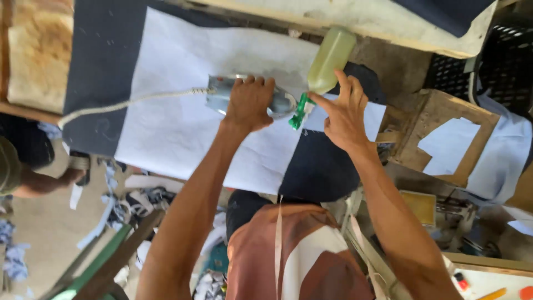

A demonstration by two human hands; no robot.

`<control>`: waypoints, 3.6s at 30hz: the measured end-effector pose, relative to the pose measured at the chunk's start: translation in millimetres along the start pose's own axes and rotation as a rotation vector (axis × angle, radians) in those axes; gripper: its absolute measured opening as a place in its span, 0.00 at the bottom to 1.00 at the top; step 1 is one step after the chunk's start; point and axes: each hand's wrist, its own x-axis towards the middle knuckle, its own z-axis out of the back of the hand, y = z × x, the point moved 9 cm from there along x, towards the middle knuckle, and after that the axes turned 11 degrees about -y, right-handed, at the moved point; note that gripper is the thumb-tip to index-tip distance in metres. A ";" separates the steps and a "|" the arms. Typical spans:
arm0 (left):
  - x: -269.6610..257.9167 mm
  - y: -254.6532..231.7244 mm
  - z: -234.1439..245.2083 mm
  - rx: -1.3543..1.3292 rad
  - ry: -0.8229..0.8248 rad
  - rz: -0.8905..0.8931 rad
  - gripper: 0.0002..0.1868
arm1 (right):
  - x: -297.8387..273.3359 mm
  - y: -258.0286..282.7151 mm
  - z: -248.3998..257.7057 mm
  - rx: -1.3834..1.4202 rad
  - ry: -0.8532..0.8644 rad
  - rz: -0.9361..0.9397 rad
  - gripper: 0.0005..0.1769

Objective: The person irons a piece of dark fabric covered with a white pressing cloth on an ironing board. They use a steam iron with their left hand while holding the fabric steady with their right hand, repeatedly moving the iron back and forth across the surface.

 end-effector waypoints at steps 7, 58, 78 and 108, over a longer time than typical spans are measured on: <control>-7.5 28.3 -19.6 -0.054 -0.031 -0.028 0.28 | 23.4 12.0 -0.2 -0.113 -0.202 0.197 0.33; -6.7 32.0 43.3 0.112 0.186 0.173 0.13 | 337.9 225.6 1.9 0.927 -0.491 0.285 0.16; 9.6 -32.7 11.7 0.054 0.547 -0.112 0.22 | -229.0 -48.7 -27.8 -0.158 -0.141 -1.422 0.41; 63.4 -78.0 18.6 -0.099 0.490 -0.214 0.34 | -233.1 -54.2 -44.5 -0.324 -0.167 -1.436 0.43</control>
